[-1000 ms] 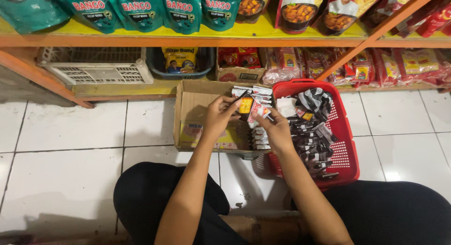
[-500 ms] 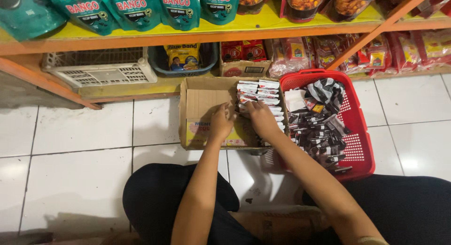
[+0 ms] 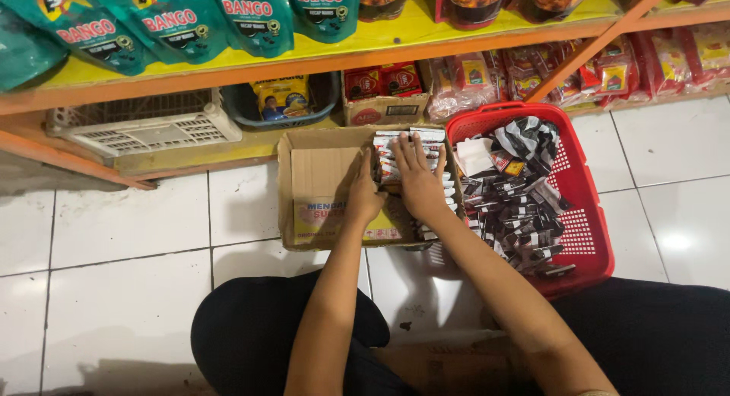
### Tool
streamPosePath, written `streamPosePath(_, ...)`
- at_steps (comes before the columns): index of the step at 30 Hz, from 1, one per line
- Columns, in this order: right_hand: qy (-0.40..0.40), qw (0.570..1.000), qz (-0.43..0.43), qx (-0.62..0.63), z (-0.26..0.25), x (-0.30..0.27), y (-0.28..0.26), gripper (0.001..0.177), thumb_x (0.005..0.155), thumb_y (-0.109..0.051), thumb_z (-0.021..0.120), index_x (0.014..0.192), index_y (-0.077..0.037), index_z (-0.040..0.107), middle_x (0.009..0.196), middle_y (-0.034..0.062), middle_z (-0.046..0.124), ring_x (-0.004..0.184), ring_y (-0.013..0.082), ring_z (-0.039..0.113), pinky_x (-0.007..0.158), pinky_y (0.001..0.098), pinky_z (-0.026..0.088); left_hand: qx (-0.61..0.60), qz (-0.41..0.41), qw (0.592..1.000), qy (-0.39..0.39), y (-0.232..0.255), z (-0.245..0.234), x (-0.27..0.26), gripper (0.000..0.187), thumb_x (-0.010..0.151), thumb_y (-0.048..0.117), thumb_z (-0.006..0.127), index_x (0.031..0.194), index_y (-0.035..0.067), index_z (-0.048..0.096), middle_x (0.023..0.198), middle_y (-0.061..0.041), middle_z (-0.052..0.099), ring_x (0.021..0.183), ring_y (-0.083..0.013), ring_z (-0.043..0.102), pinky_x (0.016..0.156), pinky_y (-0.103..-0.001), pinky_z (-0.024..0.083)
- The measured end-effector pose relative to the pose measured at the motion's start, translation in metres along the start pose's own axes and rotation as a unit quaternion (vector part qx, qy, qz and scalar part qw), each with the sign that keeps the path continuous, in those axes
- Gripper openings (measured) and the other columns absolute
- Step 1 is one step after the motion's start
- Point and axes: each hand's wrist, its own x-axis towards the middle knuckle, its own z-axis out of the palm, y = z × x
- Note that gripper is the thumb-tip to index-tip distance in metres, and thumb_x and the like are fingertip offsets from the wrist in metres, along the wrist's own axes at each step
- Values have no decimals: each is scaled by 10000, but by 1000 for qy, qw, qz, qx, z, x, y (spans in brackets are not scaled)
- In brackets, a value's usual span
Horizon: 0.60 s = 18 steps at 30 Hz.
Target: The person takes small packets from a red basket and stacks them into a cardboard box.
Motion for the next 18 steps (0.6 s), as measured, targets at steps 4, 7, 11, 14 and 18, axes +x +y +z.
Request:
streamPosePath(4,2,1000,13,16,6,-4,-2,832,870,-36,573,1636,-162,274,1712,49,228,1589,238,174,1185,709,41,6,-52,998,-24,6,6,4,1102,682,-85,780,1600,69,191,1605,-269,327,1374,-424,470,1073,-423,463)
streamPosePath(7,15,999,29,-25,13,-6,-5,807,891,-50,555,1642,-136,270,1720,40,236,1591,224,193,1185,709,36,38,-42,998,7,9,14,-1,1046,702,-71,782,1573,61,219,1599,-303,290,1353,-449,464,1039,-436,485)
streamPosePath(11,8,999,32,-32,22,0,-11,789,896,-87,546,1634,-136,273,1709,47,247,1570,204,211,1186,716,32,58,-54,996,37,5,23,-2,920,765,-61,741,1556,48,283,1576,-325,333,1320,-475,499,1018,-476,491)
streamPosePath(14,13,999,39,2,19,2,-14,788,901,-134,575,1631,-127,278,1708,53,247,1575,204,212,1198,715,32,85,3,993,80,5,27,-5,824,806,-48,726,1530,40,344,1519,-310,440,1347,-486,508,1078,-485,471)
streamPosePath(18,50,995,40,82,-6,-6,-12,763,872,-163,672,1578,-129,383,1665,66,329,1552,227,266,1164,696,90,34,-136,990,25,30,23,0,812,830,-21,640,1559,46,290,1591,-251,391,1319,-450,519,1057,-468,458)
